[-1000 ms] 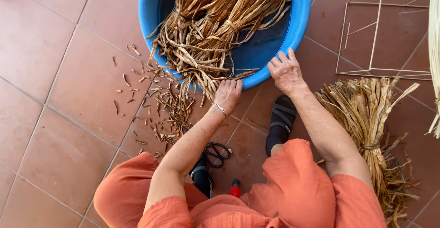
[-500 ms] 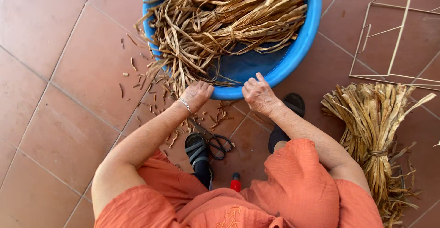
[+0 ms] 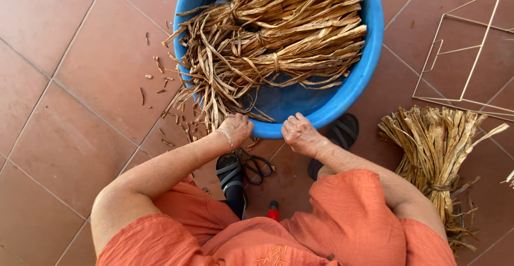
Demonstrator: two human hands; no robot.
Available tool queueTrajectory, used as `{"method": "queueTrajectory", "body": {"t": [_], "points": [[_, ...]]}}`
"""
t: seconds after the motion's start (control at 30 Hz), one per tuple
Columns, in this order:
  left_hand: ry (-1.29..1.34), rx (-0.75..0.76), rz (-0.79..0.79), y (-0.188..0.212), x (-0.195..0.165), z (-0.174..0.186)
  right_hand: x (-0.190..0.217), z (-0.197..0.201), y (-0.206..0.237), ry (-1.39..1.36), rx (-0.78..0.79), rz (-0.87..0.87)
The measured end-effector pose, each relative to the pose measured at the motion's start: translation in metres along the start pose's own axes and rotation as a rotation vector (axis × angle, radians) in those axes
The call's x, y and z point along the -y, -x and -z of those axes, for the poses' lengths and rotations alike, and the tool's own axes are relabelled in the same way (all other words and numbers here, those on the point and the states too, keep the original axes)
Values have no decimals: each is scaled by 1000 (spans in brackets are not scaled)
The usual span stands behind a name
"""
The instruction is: The person sits on a tiled floor and processes dried plant stalks by hand. They separate the stalks, trim them with scissors, bundle them, and place the finished bundles into a blue basin. The person also handles a wire rack and a woven mat during the process.
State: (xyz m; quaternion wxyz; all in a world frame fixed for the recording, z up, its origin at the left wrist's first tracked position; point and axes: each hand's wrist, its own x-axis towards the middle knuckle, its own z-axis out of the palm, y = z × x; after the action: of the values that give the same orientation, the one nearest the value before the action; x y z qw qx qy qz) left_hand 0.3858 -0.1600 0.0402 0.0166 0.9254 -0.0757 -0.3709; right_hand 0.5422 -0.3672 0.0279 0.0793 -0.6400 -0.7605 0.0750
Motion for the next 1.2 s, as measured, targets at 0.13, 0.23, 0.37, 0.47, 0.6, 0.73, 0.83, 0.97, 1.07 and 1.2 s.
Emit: {"method": "queueTrajectory", "body": {"t": [0.13, 0.23, 0.37, 0.47, 0.6, 0.73, 0.83, 0.97, 1.07, 1.2], "points": [[501, 181, -48, -45, 30, 44, -4, 13, 3, -335, -75, -126], [582, -534, 118, -94, 47, 62, -10, 21, 12, -477, -206, -212], [204, -876, 458, -150, 44, 71, -16, 22, 27, -532, -325, -321], [43, -892, 583, -160, 22, 66, -19, 17, 36, -541, -404, -392], [150, -619, 506, -159, 8, 54, -20, 13, 39, -559, -412, -399], [130, -361, 488, -166, 14, 52, -25, 14, 36, -532, -428, -407], [351, -186, 478, -159, 19, 53, -28, 15, 37, -522, -401, -388], [374, -181, 408, -139, 29, 69, -35, 16, 56, -802, -445, -549], [543, -159, 352, -118, 42, 84, -46, 14, 77, -1137, -579, -777], [788, -337, 335, -96, 52, 100, -67, 23, 100, -1310, -725, -962]]}}
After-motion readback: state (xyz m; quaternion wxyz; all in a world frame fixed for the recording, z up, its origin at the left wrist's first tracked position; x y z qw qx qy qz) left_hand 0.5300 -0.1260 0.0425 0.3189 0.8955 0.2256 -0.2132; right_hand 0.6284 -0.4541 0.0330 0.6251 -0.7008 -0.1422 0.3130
